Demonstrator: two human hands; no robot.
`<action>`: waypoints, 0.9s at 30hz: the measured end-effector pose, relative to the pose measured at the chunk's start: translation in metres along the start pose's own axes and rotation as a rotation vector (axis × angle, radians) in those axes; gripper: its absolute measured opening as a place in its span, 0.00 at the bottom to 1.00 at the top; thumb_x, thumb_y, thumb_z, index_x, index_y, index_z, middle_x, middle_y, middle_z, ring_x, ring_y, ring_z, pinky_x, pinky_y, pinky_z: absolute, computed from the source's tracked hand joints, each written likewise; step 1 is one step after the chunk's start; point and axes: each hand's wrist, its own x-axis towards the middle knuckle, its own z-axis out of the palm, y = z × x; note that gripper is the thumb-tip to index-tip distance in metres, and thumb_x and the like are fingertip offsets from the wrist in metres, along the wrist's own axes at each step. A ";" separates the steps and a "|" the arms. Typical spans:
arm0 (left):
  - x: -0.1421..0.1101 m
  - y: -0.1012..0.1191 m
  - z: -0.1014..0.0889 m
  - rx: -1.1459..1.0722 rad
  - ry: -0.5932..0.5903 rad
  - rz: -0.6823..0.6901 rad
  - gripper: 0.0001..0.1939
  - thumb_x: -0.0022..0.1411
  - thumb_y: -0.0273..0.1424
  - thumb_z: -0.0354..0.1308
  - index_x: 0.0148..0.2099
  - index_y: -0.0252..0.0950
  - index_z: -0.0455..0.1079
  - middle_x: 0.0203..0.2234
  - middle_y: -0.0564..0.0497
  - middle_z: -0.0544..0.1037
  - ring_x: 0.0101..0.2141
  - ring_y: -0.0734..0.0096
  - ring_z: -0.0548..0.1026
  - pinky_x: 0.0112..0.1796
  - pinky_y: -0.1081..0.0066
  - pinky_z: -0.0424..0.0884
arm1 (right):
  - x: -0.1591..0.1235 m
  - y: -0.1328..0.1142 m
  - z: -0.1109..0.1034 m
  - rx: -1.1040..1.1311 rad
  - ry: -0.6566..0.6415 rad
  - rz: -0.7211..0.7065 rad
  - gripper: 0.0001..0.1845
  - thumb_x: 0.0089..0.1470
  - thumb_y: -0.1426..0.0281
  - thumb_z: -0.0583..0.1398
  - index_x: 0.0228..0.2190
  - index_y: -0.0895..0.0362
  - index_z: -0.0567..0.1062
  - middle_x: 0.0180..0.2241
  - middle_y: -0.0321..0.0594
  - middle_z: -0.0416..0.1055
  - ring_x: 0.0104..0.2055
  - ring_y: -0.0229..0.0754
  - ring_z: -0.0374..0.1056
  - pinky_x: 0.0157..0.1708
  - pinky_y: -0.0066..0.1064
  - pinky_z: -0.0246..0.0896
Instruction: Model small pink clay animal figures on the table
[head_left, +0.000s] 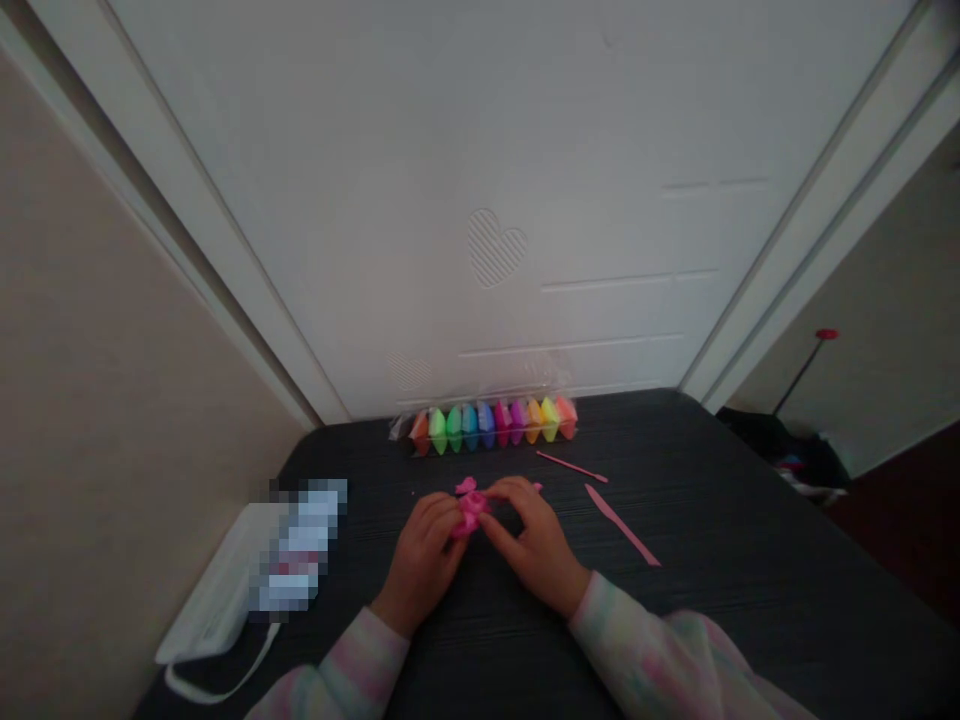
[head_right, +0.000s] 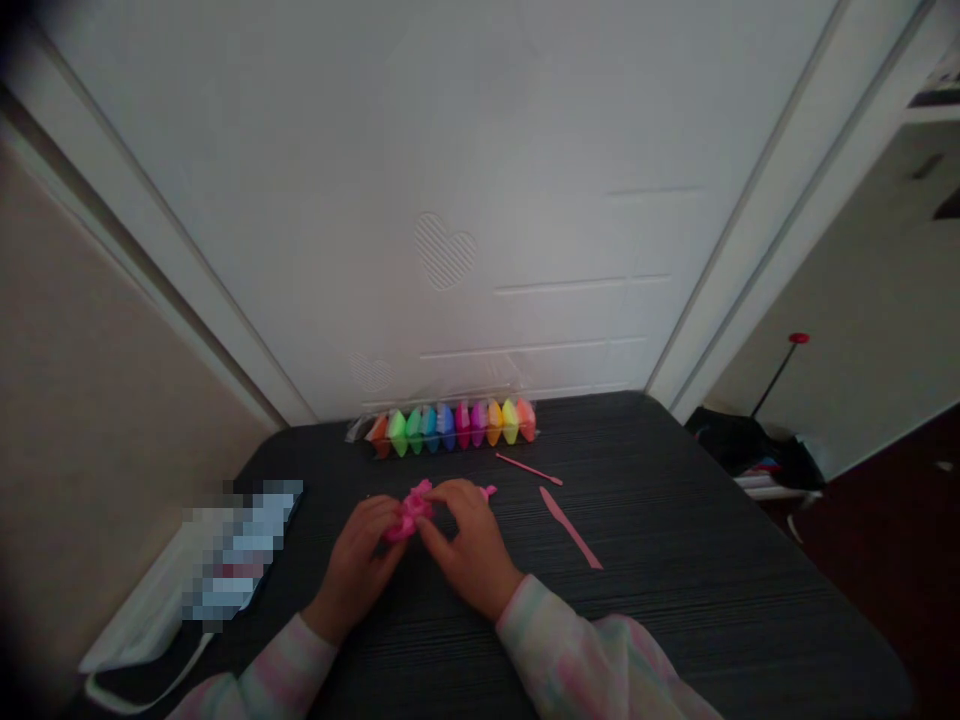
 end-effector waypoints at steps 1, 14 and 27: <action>0.001 0.001 0.000 -0.008 0.003 0.006 0.07 0.56 0.22 0.52 0.37 0.38 0.64 0.29 0.49 0.75 0.33 0.68 0.74 0.35 0.65 0.74 | 0.000 -0.001 0.000 0.002 0.008 0.014 0.06 0.51 0.71 0.58 0.34 0.55 0.71 0.33 0.41 0.70 0.38 0.42 0.65 0.39 0.36 0.60; -0.005 0.002 -0.002 -0.067 -0.137 0.065 0.09 0.55 0.20 0.54 0.39 0.35 0.64 0.32 0.46 0.75 0.37 0.70 0.73 0.39 0.69 0.73 | 0.006 -0.003 -0.005 0.208 -0.130 0.220 0.04 0.51 0.71 0.58 0.27 0.56 0.73 0.29 0.37 0.70 0.34 0.38 0.64 0.38 0.32 0.58; -0.008 -0.001 -0.002 -0.087 -0.079 -0.056 0.09 0.55 0.22 0.53 0.40 0.36 0.65 0.34 0.47 0.75 0.37 0.70 0.74 0.38 0.70 0.73 | 0.010 -0.008 -0.003 0.698 0.024 0.691 0.09 0.44 0.64 0.60 0.21 0.57 0.70 0.22 0.33 0.66 0.28 0.35 0.61 0.33 0.29 0.58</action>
